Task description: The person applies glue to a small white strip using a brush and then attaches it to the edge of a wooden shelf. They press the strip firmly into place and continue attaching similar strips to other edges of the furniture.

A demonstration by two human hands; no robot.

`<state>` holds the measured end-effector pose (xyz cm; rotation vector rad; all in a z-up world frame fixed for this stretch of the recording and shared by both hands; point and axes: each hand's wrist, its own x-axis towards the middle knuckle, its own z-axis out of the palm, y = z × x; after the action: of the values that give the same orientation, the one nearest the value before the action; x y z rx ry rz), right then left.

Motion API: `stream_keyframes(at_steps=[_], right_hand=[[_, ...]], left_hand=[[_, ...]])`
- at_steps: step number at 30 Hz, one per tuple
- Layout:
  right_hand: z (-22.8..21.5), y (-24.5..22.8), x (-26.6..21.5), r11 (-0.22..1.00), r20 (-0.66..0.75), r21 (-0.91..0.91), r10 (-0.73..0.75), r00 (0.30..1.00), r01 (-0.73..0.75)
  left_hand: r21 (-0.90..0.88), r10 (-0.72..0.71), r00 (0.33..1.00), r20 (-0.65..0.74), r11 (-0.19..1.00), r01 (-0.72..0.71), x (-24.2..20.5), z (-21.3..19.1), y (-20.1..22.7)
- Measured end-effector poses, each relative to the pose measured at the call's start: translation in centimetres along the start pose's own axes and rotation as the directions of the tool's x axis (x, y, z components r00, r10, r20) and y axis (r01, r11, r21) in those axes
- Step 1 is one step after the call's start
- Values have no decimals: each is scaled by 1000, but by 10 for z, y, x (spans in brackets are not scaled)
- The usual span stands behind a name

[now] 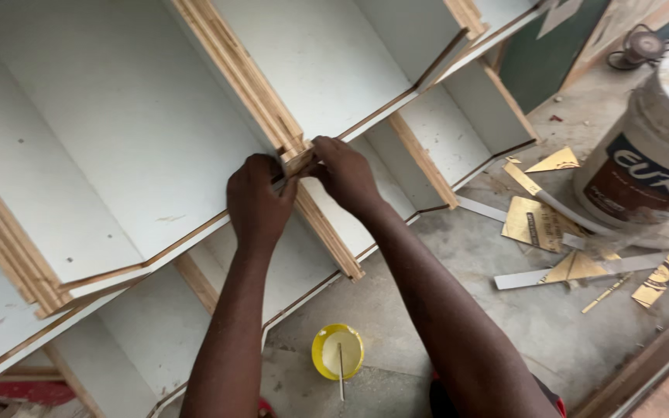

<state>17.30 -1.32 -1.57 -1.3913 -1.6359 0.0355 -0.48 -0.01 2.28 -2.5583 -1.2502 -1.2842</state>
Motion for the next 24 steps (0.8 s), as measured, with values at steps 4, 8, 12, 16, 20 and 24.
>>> stream_keyframes(at_steps=[4,8,12,16,20,24], right_hand=[[0,-3,3,998,-3,-60,-36,999,36],[2,-4,1,994,-23,-65,-90,996,88],[6,-5,-1,994,26,-101,-34,999,37],[8,-4,-2,988,-5,-130,-90,996,89],[11,-2,-3,983,30,-162,-79,996,83],[13,-1,-4,978,10,-170,-117,993,117]], left_hand=[[61,34,999,18,998,-35,0,4,-6],[75,26,999,31,997,-28,-3,8,-9],[92,20,1000,14,996,-21,-6,13,-11],[127,45,999,-11,991,-43,-9,20,-13],[136,44,999,-24,990,-41,-10,22,-15],[128,19,1000,-6,992,-18,-11,22,-14]])
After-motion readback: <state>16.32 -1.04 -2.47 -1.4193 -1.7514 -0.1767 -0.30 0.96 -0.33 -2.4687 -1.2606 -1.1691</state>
